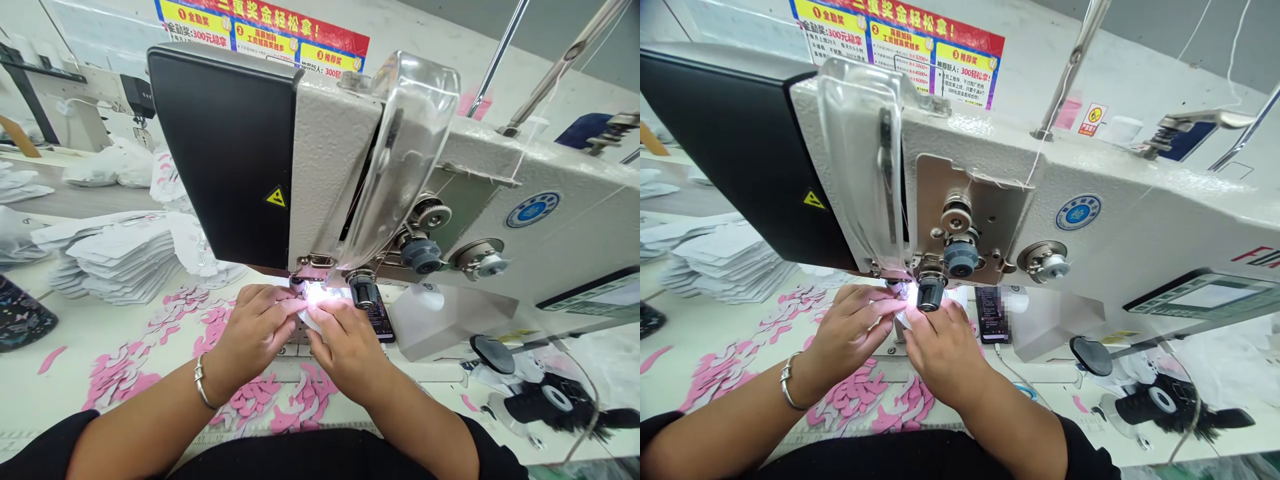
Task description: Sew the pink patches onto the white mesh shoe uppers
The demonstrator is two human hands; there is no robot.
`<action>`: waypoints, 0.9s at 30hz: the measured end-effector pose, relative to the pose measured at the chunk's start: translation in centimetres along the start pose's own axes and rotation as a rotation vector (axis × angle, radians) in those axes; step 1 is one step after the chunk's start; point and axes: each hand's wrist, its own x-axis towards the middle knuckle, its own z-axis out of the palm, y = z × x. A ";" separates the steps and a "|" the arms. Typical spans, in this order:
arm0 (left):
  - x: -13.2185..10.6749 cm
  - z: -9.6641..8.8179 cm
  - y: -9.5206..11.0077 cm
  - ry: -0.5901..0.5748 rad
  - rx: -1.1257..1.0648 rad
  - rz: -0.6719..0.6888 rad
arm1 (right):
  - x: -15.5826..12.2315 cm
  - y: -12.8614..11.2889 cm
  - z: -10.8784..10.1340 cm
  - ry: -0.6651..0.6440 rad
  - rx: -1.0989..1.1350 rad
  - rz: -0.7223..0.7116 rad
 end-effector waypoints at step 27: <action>-2.5 2.6 -1.8 0.045 -0.341 -0.269 | -0.5 1.0 2.6 0.196 0.131 0.050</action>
